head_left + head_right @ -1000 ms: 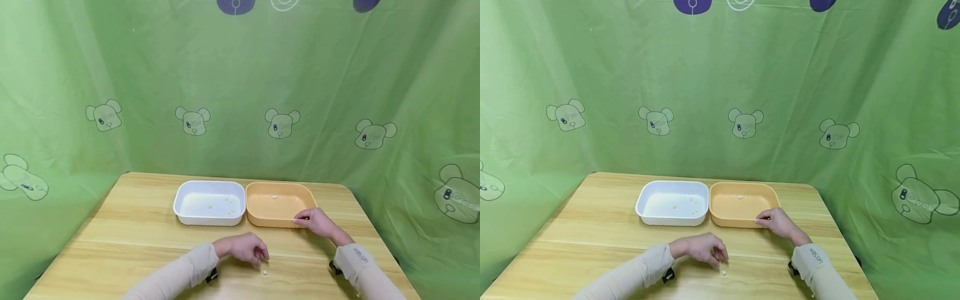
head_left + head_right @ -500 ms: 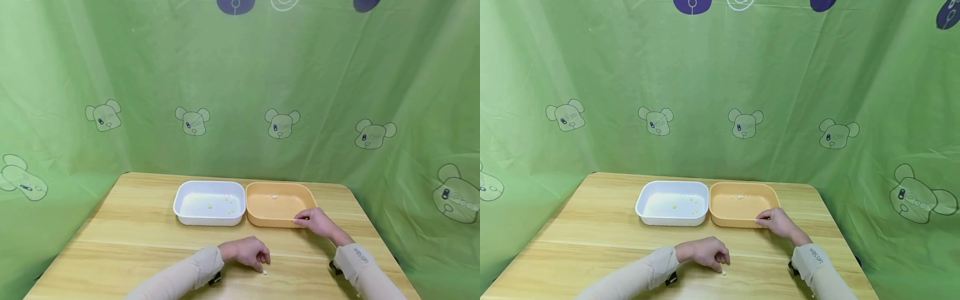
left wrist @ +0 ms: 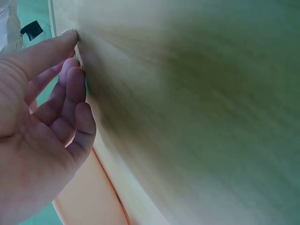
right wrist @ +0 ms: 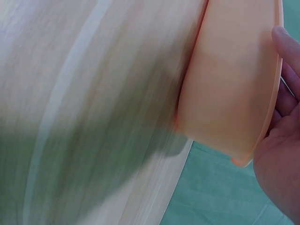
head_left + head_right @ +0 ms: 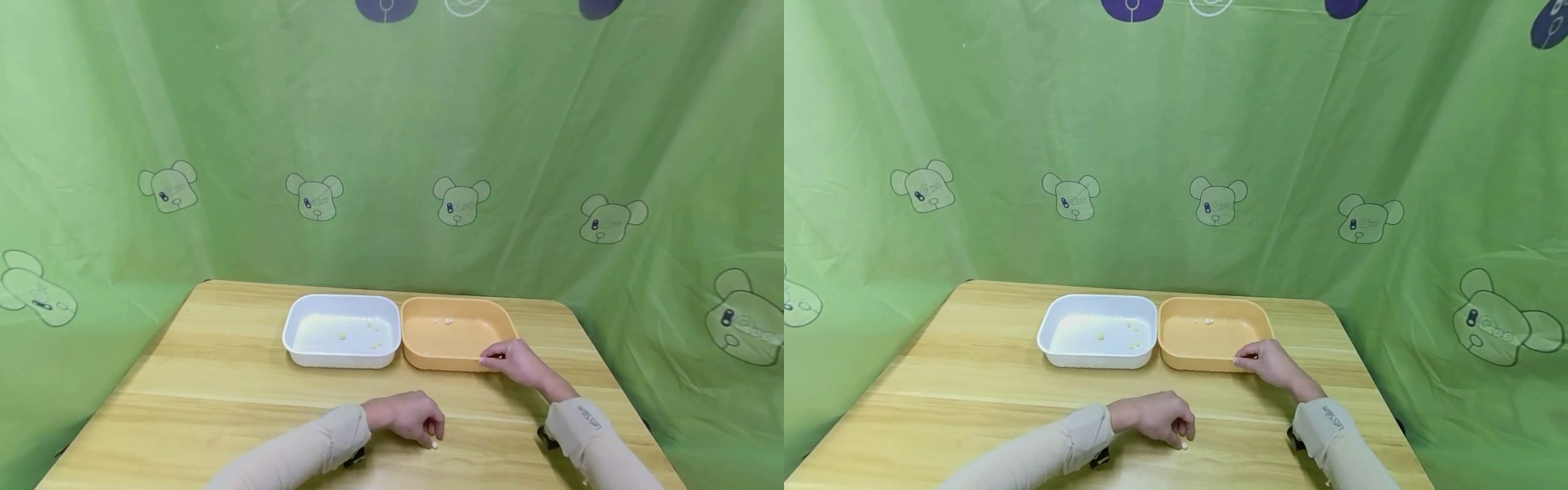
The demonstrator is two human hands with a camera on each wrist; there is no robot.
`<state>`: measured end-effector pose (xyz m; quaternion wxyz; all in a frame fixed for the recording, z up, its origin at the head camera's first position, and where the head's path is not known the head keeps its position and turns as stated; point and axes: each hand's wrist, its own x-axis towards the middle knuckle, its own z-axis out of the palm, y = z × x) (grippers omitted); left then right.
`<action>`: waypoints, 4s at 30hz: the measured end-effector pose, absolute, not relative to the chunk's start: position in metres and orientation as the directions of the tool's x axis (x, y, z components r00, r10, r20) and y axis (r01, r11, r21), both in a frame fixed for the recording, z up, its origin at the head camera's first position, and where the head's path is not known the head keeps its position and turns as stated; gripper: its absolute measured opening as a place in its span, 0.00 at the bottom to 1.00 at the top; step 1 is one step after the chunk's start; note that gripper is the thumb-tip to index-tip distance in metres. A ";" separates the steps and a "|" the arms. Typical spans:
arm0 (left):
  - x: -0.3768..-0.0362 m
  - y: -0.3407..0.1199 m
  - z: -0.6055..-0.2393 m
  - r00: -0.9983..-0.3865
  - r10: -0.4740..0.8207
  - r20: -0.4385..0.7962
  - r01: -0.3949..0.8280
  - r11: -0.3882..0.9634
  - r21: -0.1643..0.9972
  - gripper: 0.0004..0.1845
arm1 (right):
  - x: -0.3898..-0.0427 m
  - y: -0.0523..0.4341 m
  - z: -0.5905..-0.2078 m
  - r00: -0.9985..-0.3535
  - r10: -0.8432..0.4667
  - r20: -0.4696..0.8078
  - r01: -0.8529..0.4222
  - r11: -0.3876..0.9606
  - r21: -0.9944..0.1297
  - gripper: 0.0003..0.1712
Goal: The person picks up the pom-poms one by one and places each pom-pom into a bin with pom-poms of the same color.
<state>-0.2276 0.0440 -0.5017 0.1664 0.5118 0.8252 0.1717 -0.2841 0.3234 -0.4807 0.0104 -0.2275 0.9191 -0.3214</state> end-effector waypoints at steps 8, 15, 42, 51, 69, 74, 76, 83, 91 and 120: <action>-0.228 0.045 -0.504 -0.396 0.915 -0.080 0.819 0.392 0.420 0.04 | -0.284 0.323 -0.481 -0.900 -0.418 0.123 -0.404 0.696 -0.594 0.08; -0.225 0.046 -0.500 -0.384 0.913 -0.139 0.766 0.399 0.504 0.10 | -0.284 0.323 -0.481 -0.902 -0.415 0.123 -0.401 0.697 -0.594 0.07; -0.226 0.039 -0.502 -0.426 0.897 -0.121 0.767 0.429 0.478 0.05 | -0.285 0.323 -0.480 -0.903 -0.416 0.108 -0.394 0.700 -0.596 0.09; -0.232 0.032 -0.504 -0.442 0.891 -0.103 0.702 0.415 0.579 0.05 | -0.286 0.323 -0.480 -0.902 -0.414 0.118 -0.399 0.700 -0.592 0.08; -0.236 0.019 -0.502 -0.474 0.877 -0.086 0.615 0.398 0.681 0.04 | -0.284 0.324 -0.481 -0.912 -0.400 0.088 -0.370 0.713 -0.595 0.09; -0.237 0.014 -0.500 -0.486 0.871 -0.066 0.609 0.392 0.690 0.04 | -0.284 0.324 -0.481 -0.912 -0.399 0.097 -0.374 0.708 -0.600 0.08; -0.238 0.012 -0.498 -0.494 0.868 -0.059 0.593 0.386 0.707 0.03 | -0.285 0.323 -0.481 -0.911 -0.398 0.105 -0.377 0.704 -0.602 0.08; -0.242 0.001 -0.491 -0.524 0.851 -0.046 0.533 0.369 0.761 0.03 | -0.286 0.323 -0.482 -0.909 -0.402 0.108 -0.381 0.699 -0.605 0.08; -0.248 -0.012 -0.480 -0.546 0.838 0.000 0.539 0.351 0.766 0.04 | -0.286 0.323 -0.483 -0.908 -0.405 0.107 -0.384 0.703 -0.598 0.07; -0.279 -0.018 -0.431 -0.698 0.699 0.155 0.539 0.371 0.756 0.05 | -0.285 0.324 -0.482 -0.908 -0.406 0.100 -0.378 0.697 -0.609 0.10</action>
